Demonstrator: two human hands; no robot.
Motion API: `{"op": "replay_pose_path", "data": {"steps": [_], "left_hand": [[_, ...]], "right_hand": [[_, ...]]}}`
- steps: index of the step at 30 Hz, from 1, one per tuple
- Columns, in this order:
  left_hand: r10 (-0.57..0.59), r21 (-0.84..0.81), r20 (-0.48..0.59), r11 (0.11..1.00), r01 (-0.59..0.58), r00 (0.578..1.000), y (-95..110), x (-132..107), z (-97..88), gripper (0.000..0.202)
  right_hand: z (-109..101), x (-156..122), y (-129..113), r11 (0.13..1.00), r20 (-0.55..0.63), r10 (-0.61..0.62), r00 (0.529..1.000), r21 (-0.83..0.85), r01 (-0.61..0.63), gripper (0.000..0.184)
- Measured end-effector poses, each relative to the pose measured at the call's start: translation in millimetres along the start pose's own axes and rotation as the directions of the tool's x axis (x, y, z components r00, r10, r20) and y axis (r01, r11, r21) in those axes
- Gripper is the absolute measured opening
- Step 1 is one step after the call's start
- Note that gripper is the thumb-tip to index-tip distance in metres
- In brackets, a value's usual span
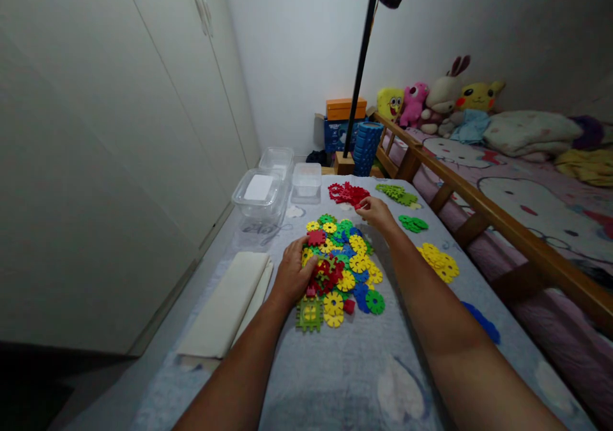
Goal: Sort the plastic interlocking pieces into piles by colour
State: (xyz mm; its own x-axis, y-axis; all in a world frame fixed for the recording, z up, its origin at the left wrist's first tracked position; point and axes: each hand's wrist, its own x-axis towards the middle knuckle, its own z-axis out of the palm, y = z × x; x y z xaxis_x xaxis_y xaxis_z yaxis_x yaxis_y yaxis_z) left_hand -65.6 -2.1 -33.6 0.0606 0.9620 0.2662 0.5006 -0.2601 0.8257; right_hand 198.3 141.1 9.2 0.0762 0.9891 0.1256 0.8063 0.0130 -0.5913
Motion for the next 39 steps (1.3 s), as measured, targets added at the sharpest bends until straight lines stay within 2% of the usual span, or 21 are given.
{"op": "replay_pose_path", "data": {"steps": [4,8,13,17,21,24,27,33,39], "left_hand": [[0.002,0.004,0.001,1.000,-0.002,1.000,-1.1,0.0,0.0,0.048],[0.002,0.002,0.002,1.000,-0.002,1.000,-2.5,-0.2,-0.1,0.047],[0.003,-0.004,0.003,1.000,-0.003,1.000,-2.9,0.0,0.3,0.048],[0.000,-0.005,0.009,1.000,0.000,1.000,-0.9,-0.5,-0.4,0.047],[-0.003,-0.001,0.013,1.000,0.003,1.000,0.1,-0.9,-1.2,0.047],[0.001,-0.003,0.014,1.000,-0.001,1.000,-0.3,-1.1,-1.0,0.046],[-0.005,0.002,0.015,1.000,0.005,1.000,-0.4,-1.1,-0.6,0.047],[-0.011,0.008,0.021,1.000,0.011,1.000,1.4,-1.1,-1.0,0.047],[0.001,0.020,0.022,1.000,-0.001,1.000,0.8,-1.1,-1.5,0.046]], "right_hand": [[10.9,24.3,9.7,0.989,-0.117,0.141,0.983,-0.034,-0.146,0.014],[21.6,39.3,17.8,0.964,-0.170,0.225,0.959,-0.105,-0.245,0.016],[30.8,50.7,22.1,0.957,-0.251,0.255,0.934,-0.075,-0.281,0.026],[34.9,56.1,23.2,0.961,-0.266,0.275,0.924,0.058,-0.269,0.033],[39.2,56.4,27.3,0.961,-0.237,0.235,0.943,0.203,-0.188,0.042],[41.1,51.3,29.7,0.961,-0.225,0.212,0.951,0.225,-0.161,0.044],[40.6,42.6,28.6,0.978,-0.222,0.169,0.960,0.161,-0.135,0.038],[39.8,30.5,17.9,0.999,-0.142,-0.022,0.990,-0.043,0.016,0.036],[42.3,37.4,12.2,0.994,-0.112,-0.048,0.993,-0.106,0.036,0.040]]}}
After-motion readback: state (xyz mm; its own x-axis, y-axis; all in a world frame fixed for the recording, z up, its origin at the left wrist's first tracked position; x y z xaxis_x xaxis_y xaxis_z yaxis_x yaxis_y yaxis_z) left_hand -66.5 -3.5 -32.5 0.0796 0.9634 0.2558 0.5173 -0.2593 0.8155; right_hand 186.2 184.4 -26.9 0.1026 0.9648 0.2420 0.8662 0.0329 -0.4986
